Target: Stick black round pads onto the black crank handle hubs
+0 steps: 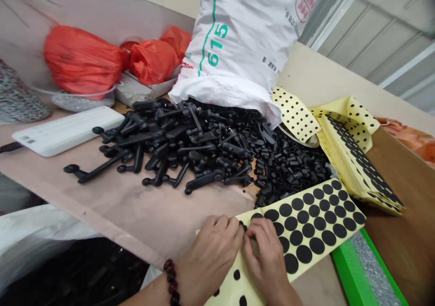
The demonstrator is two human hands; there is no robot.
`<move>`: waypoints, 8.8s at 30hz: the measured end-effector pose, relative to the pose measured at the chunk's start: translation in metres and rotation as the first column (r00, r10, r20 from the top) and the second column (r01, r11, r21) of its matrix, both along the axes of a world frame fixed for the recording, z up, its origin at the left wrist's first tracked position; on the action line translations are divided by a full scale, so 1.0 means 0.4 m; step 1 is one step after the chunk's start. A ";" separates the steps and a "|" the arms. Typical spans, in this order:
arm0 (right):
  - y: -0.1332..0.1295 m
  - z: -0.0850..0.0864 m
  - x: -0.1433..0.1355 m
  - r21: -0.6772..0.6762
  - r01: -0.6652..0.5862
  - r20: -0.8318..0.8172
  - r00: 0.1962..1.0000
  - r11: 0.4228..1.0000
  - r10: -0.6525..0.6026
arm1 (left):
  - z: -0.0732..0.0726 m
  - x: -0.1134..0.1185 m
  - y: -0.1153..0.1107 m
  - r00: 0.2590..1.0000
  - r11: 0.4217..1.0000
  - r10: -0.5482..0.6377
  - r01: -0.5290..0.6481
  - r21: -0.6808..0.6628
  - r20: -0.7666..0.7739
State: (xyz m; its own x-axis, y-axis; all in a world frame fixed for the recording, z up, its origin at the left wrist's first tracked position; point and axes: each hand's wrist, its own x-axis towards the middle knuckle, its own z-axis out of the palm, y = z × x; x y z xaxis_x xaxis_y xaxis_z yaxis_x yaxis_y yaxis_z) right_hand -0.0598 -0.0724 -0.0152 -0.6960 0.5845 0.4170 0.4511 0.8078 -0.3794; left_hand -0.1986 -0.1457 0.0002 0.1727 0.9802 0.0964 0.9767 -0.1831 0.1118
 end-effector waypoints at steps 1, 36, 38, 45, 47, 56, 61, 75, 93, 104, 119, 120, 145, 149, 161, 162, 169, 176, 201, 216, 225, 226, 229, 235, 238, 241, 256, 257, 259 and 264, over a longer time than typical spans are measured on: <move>0.000 -0.001 0.001 0.007 -0.005 -0.001 1.000 1.000 0.005 | 0.000 0.000 -0.001 1.000 1.000 0.001 -0.001 0.007 -0.001; 0.036 0.022 0.006 -0.192 -0.019 -0.119 0.993 0.981 -0.004 | 0.042 -0.159 0.042 0.936 0.909 0.312 -0.344 0.235 0.166; 0.038 0.022 0.007 -0.165 -0.034 -0.136 0.991 0.986 0.011 | 0.049 -0.143 0.017 0.853 0.927 0.263 -0.353 0.127 0.450; 0.026 0.007 0.010 -0.050 -0.121 -0.104 0.988 0.991 0.115 | 0.023 -0.067 0.010 0.058 0.904 0.428 -0.049 -0.425 0.902; 0.021 0.005 0.009 0.002 -0.161 -0.042 0.986 0.987 0.161 | 0.013 -0.056 0.017 -0.028 0.897 0.432 -0.084 -0.433 0.901; 0.036 0.034 0.032 -0.446 -0.128 -0.155 0.986 0.886 0.065 | 0.014 -0.055 0.012 -0.160 0.865 0.484 -0.058 -0.498 0.860; 0.063 0.066 0.070 -0.843 -0.255 -0.397 0.889 0.473 -0.229 | 0.037 -0.047 0.024 -0.162 0.864 0.501 0.037 -0.503 0.850; 0.048 0.105 0.051 -0.850 -0.496 -0.527 0.800 0.178 -0.287 | 0.061 -0.042 0.012 0.017 0.859 0.502 0.106 -0.501 0.865; 0.052 0.098 0.054 -0.841 -0.532 -0.535 0.794 0.095 -0.287 | 0.098 -0.029 0.028 0.025 0.835 0.537 0.122 -0.536 0.843; 0.049 0.092 0.046 -0.874 -0.469 -0.487 0.837 0.131 -0.249 | 0.074 -0.035 0.018 0.062 0.885 0.454 0.080 -0.458 0.889; 0.042 0.088 0.042 -0.882 -0.452 -0.471 0.848 0.132 -0.244 | 0.104 -0.024 0.011 0.050 0.853 0.518 0.053 -0.520 0.854; 0.042 0.089 0.041 -0.885 -0.445 -0.465 0.850 0.135 -0.246 | 0.103 -0.023 0.010 0.041 0.848 0.527 0.033 -0.528 0.849; 0.035 0.077 0.032 -0.870 -0.478 -0.491 0.819 0.121 -0.296 | 0.075 -0.019 0.007 0.054 0.847 0.519 0.100 -0.522 0.853; 0.034 0.069 0.035 -0.873 -0.461 -0.488 0.832 0.161 -0.264 | 0.078 -0.019 0.007 0.086 0.853 0.506 0.098 -0.513 0.858; 0.017 0.063 0.032 -0.834 -0.333 -0.445 0.877 0.440 -0.180 | 0.046 -0.021 -0.008 0.197 0.892 0.439 0.017 -0.451 0.876; 0.017 0.063 0.031 -0.832 -0.327 -0.444 0.877 0.448 -0.183 | 0.047 -0.020 -0.009 0.190 0.897 0.430 0.018 -0.441 0.882; 0.007 0.068 0.021 -0.769 -0.266 -0.437 0.882 0.581 -0.174 | 0.050 -0.018 -0.014 0.165 0.900 0.428 0.013 -0.436 0.888; -0.042 0.096 0.013 -0.310 -0.116 -0.358 0.934 0.943 -0.003 | 0.073 0.002 -0.015 0.364 0.932 0.362 -0.137 -0.335 0.858; -0.015 0.099 0.019 -0.708 -0.218 -0.428 0.889 0.672 -0.162 | 0.069 0.001 -0.009 0.096 0.886 0.463 -0.046 -0.461 0.881; -0.018 0.092 0.016 -0.729 -0.253 -0.483 0.848 0.636 -0.218 | 0.058 0.002 -0.021 0.296 0.932 0.362 -0.099 -0.348 0.884; -0.028 0.073 0.021 -0.671 -0.184 -0.461 0.862 0.718 -0.209 | 0.068 0.005 -0.023 0.434 0.952 0.305 -0.159 -0.261 0.848; -0.029 0.071 0.021 -0.665 -0.178 -0.459 0.864 0.726 -0.209 | 0.070 0.006 -0.023 0.449 0.953 0.303 -0.166 -0.255 0.841; -0.031 0.067 0.020 -0.635 -0.153 -0.457 0.865 0.757 -0.208 | 0.072 0.010 -0.024 0.472 0.948 0.319 -0.176 -0.267 0.822; -0.046 0.063 0.031 -0.290 -0.124 -0.373 0.928 0.949 0.007 | 0.068 0.012 -0.027 0.482 0.928 0.370 -0.228 -0.293 0.794; -0.049 0.061 0.055 -0.321 -0.109 -0.380 0.925 0.941 -0.023 | 0.067 0.007 -0.029 0.431 0.920 0.388 -0.237 -0.313 0.814; -0.044 0.064 0.074 -0.340 -0.062 -0.415 0.905 0.938 -0.091 | 0.068 0.005 -0.031 0.397 0.915 0.397 -0.241 -0.324 0.827; -0.052 0.085 0.045 -0.301 -0.158 -0.333 0.942 0.941 0.052 | 0.058 0.023 -0.042 0.516 0.956 0.287 -0.212 -0.203 0.807; -0.053 0.086 0.045 -0.302 -0.156 -0.340 0.939 0.940 0.046 | 0.060 0.025 -0.042 0.528 0.957 0.279 -0.217 -0.191 0.802; -0.054 0.088 0.043 -0.337 -0.149 -0.357 0.934 0.930 0.021 | 0.064 0.029 -0.041 0.542 0.960 0.266 -0.221 -0.170 0.797; -0.058 0.086 0.038 -0.323 -0.148 -0.390 0.921 0.935 0.011 | 0.067 0.032 -0.039 0.595 0.960 0.271 -0.229 -0.164 0.756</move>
State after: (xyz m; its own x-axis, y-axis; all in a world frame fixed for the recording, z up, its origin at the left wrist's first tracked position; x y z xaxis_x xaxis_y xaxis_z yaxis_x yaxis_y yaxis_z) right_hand -0.0445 -0.0954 0.0194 -0.5769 0.6868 0.4422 0.1591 0.6255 -0.7639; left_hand -0.1859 -0.1613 0.0269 -0.1959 0.9801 0.0308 0.5370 0.0809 0.8397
